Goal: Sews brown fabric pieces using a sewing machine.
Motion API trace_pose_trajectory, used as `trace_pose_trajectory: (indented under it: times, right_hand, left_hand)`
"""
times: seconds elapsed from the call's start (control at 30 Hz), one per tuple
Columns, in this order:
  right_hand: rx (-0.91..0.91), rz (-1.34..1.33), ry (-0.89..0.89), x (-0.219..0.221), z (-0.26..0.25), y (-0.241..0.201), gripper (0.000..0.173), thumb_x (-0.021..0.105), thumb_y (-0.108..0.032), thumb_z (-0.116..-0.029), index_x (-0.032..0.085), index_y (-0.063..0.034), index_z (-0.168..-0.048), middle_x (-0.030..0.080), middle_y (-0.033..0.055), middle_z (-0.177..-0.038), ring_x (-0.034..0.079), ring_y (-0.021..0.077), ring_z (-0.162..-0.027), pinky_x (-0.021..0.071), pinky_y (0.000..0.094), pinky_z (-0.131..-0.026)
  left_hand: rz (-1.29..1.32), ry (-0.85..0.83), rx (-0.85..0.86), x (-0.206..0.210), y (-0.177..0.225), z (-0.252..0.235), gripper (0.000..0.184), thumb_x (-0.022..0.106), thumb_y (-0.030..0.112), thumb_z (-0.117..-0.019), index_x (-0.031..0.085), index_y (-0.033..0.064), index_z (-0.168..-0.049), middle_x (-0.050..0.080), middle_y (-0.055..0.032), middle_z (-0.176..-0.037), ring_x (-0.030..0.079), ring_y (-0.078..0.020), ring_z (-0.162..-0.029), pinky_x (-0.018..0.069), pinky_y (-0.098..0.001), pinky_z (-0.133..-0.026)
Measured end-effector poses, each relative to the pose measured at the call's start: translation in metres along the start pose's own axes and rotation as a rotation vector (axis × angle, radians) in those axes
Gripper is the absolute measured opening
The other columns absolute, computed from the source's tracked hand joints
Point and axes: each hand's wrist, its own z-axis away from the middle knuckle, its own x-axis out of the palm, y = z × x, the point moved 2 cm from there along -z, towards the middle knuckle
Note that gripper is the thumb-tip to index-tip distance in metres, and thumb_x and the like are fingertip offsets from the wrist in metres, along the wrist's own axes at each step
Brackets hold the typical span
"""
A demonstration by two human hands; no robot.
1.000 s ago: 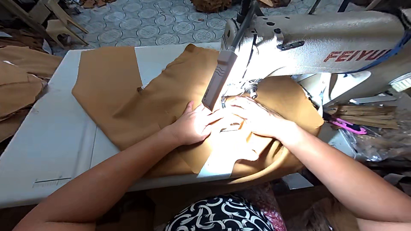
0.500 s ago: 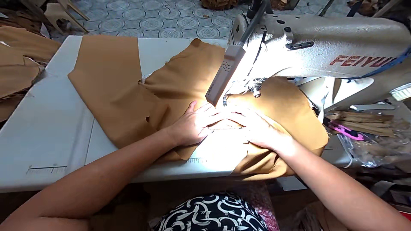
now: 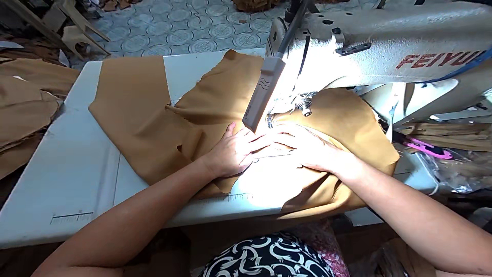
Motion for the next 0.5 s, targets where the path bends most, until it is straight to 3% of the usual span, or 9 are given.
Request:
trace_pose_trajectory:
  times: [0.13,0.2,0.3,0.5]
  right_hand:
    - [-0.006,0.000,-0.042,-0.002,-0.007,0.011,0.049,0.055,-0.015,-0.0946,0.062,-0.0154,-0.143,0.059,0.0145,-0.143,0.049,0.0299,-0.140,0.0359,0.0422,-0.120]
    - [-0.101,-0.001,0.007,-0.003,-0.012,0.019,0.042,0.051,-0.015,-0.0969,0.068,-0.0114,-0.135,0.064,0.0147,-0.133,0.055,0.0310,-0.132,0.0396,0.0447,-0.115]
    - [-0.247,-0.003,0.082,-0.003,-0.011,0.029,0.038,0.046,-0.018,-0.1001,0.075,-0.0111,-0.123,0.071,0.0100,-0.125,0.062,0.0275,-0.124,0.0417,0.0438,-0.113]
    - [-0.311,-0.077,0.127,-0.004,-0.012,0.034,0.034,0.051,-0.015,-0.0954,0.078,-0.0078,-0.115,0.074,0.0098,-0.118,0.066,0.0247,-0.116,0.0467,0.0387,-0.108]
  left_hand:
    - [-0.020,-0.031,-0.010,-0.001,-0.012,-0.008,0.059,0.037,0.020,-0.0931,0.056,0.0273,-0.149,0.052,-0.0018,-0.155,0.038,-0.0336,-0.150,0.0193,-0.0777,-0.112]
    - [-0.007,0.002,0.038,0.001,-0.022,-0.011,0.058,0.037,0.020,-0.0924,0.060,0.0257,-0.146,0.054,-0.0015,-0.153,0.039,-0.0333,-0.150,0.0197,-0.0767,-0.113]
    - [0.035,0.072,0.185,0.002,-0.033,-0.012,0.052,0.039,0.018,-0.0921,0.070,0.0204,-0.134,0.065,-0.0025,-0.141,0.050,-0.0302,-0.142,0.0256,-0.0693,-0.115]
    - [0.047,0.065,0.231,0.002,-0.044,-0.013,0.050,0.039,0.017,-0.0925,0.073,0.0194,-0.129,0.067,-0.0015,-0.139,0.053,-0.0266,-0.140,0.0262,-0.0670,-0.116]
